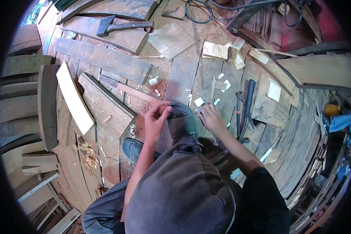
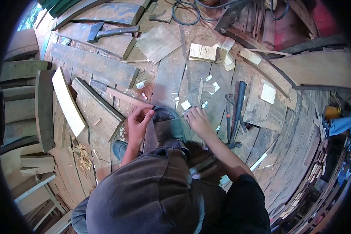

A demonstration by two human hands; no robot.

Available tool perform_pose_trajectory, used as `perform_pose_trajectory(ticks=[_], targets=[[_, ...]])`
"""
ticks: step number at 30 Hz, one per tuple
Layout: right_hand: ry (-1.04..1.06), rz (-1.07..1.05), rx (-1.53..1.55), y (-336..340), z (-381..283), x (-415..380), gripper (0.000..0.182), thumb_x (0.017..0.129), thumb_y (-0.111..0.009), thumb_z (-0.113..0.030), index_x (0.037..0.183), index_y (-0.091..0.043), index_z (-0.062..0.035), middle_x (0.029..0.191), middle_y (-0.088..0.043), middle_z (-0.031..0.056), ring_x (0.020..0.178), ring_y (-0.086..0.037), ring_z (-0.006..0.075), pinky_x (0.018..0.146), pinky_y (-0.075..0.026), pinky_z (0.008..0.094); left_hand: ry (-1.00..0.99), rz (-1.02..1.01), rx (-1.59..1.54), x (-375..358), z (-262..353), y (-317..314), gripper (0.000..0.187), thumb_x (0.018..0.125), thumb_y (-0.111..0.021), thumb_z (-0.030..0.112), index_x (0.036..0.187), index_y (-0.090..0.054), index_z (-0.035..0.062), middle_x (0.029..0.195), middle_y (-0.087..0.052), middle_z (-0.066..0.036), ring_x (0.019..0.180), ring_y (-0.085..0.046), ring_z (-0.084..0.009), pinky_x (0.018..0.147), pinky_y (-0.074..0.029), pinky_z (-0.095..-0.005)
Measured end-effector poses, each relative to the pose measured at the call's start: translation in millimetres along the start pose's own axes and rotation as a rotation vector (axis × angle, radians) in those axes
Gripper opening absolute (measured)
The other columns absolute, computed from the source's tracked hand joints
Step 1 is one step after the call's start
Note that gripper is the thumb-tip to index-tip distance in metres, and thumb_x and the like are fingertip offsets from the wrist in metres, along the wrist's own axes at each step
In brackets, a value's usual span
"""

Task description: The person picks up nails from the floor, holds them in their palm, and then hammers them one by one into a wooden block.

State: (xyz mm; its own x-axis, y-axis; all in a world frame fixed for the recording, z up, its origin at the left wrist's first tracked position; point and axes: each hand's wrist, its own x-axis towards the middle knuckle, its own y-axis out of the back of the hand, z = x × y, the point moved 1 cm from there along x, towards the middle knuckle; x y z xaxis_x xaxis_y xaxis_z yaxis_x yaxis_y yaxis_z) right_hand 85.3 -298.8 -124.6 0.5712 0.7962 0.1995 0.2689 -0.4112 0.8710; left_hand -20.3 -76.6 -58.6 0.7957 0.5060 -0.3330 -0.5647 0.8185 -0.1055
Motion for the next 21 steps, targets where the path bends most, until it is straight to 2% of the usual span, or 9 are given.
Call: perform_pose_trajectory(ticks=[3,13,16,18,21], targets=[[0.011,0.040,0.001,-3.8,0.3,0.0,0.014,0.081,-0.070,-0.014,0.091,-0.061,-0.0108,0.092,-0.057,0.0029,0.089,-0.055,0.0213,0.074,-0.042,0.0361,0.039,-0.028,0.028,-0.5,-3.1,3.1,0.019,0.091,-0.067,0.002,0.110,-0.065,-0.0010,0.093,-0.066,-0.001,0.087,-0.061,-0.0065,0.080,-0.047,-0.0200],[-0.030,-0.006,-0.188,-13.4,-6.6,-4.4,0.012,0.087,-0.063,-0.017,0.095,-0.059,-0.0083,0.091,-0.053,0.0068,0.090,-0.051,0.0253,0.077,-0.041,0.0390,0.025,-0.044,0.034,-1.9,-8.0,-0.2,0.019,0.091,-0.067,0.002,0.110,-0.066,-0.0007,0.092,-0.066,0.000,0.086,-0.061,-0.0059,0.078,-0.047,-0.0198],[-0.188,0.047,-0.050,-8.6,-18.9,5.3,0.013,0.089,-0.062,-0.015,0.097,-0.058,-0.0065,0.094,-0.053,0.0089,0.093,-0.051,0.0281,0.080,-0.040,0.0410,0.049,-0.036,0.030,-4.0,-4.9,-3.5,0.018,0.092,-0.066,0.004,0.110,-0.065,-0.0006,0.093,-0.066,0.000,0.086,-0.061,-0.0065,0.079,-0.047,-0.0210],[-0.217,0.119,0.187,4.4,-38.0,23.5,0.014,0.089,-0.061,-0.015,0.098,-0.057,-0.0061,0.096,-0.053,0.0101,0.094,-0.050,0.0302,0.081,-0.040,0.0421,0.102,-0.021,-0.007,-6.8,-0.7,-9.3,0.017,0.095,-0.064,0.007,0.110,-0.065,-0.0002,0.094,-0.067,-0.001,0.087,-0.062,-0.0077,0.080,-0.048,-0.0224],[-0.218,0.142,0.360,25.4,-72.3,58.2,0.015,0.089,-0.061,-0.015,0.100,-0.056,-0.0065,0.098,-0.053,0.0118,0.096,-0.050,0.0324,0.081,-0.039,0.0429,0.244,0.061,-0.568,-3.7,-9.3,-19.5,0.018,0.097,-0.059,0.014,0.110,-0.063,0.0012,0.102,-0.067,-0.005,0.096,-0.063,-0.0140,0.089,-0.049,-0.0286]])
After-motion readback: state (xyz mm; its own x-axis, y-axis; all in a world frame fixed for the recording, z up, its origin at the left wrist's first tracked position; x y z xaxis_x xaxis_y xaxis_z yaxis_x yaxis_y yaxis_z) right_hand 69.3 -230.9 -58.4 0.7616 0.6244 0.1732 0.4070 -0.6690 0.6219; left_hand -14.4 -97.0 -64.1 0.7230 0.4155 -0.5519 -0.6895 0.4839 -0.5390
